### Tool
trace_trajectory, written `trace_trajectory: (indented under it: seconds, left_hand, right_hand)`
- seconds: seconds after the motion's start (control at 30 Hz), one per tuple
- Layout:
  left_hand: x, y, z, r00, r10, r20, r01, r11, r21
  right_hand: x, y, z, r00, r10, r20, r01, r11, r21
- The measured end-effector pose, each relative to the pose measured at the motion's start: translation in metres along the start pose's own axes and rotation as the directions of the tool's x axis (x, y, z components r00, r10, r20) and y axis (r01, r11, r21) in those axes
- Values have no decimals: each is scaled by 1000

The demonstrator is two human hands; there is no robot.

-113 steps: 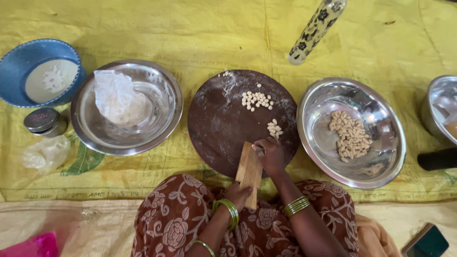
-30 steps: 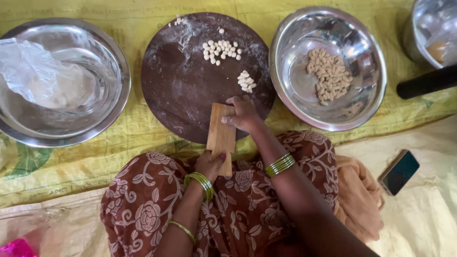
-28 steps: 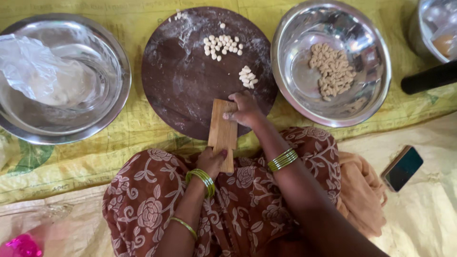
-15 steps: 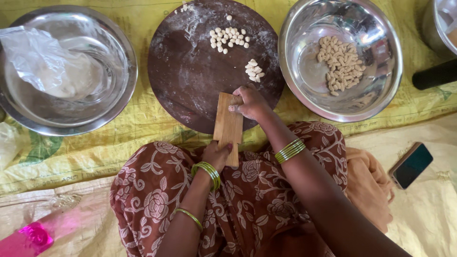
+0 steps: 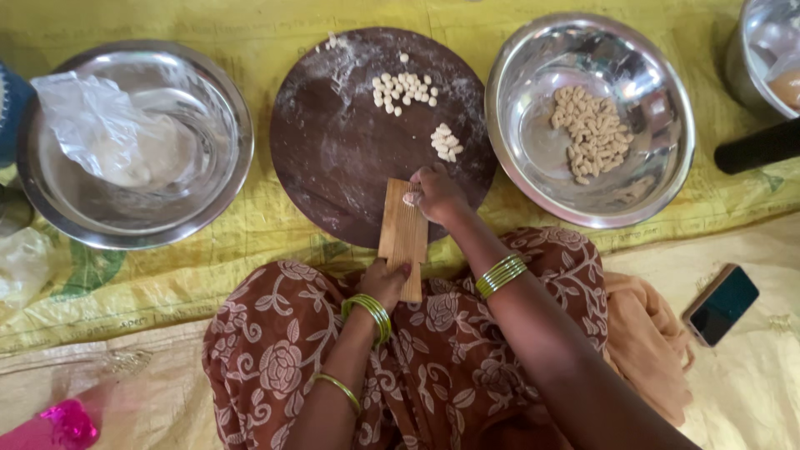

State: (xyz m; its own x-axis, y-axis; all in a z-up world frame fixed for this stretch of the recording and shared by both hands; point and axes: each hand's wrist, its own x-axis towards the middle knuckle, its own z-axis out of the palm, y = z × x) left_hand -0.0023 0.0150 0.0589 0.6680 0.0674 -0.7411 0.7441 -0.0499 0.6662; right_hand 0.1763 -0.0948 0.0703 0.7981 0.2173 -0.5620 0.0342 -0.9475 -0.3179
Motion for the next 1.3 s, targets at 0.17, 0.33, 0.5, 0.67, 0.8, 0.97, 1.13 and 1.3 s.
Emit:
trace_trajectory:
  seconds: [0.17,0.33,0.5,0.67,0.8,0.97,1.13,1.3]
  left_hand:
    - [-1,0,1,999,-37,-13,38,996,78]
    - [4,-7,4,1000,26,-8,-26,1000,-1]
    - [6,-5,2,1000,-1,15,1,1000,10]
    - [7,-8,3,1000,12,10,-12,1000,18]
    - [14,-17,6,998,67,0,-67,998,-12]
    - [28,-29,11,990,137,13,-136,987,-90]
    - [41,-40,13,993,121,16,-120,992,-35]
    - [50,-50,17,984,177,6,-176,981,-78]
  right_hand:
    - [4,5,8,996,-38,-76,36,999,-35]
    - [13,11,18,991,-54,-124,54,999,-4]
    - [19,16,25,977,-88,-194,90,996,4]
    - [27,21,31,952,-136,-273,136,991,-20]
    - [32,25,37,935,-163,-314,140,986,-95]
    - [42,35,38,885,-195,-423,227,974,26]
    - [39,51,37,825,-240,-511,365,918,157]
    - [23,55,39,846,-236,-479,424,842,334]
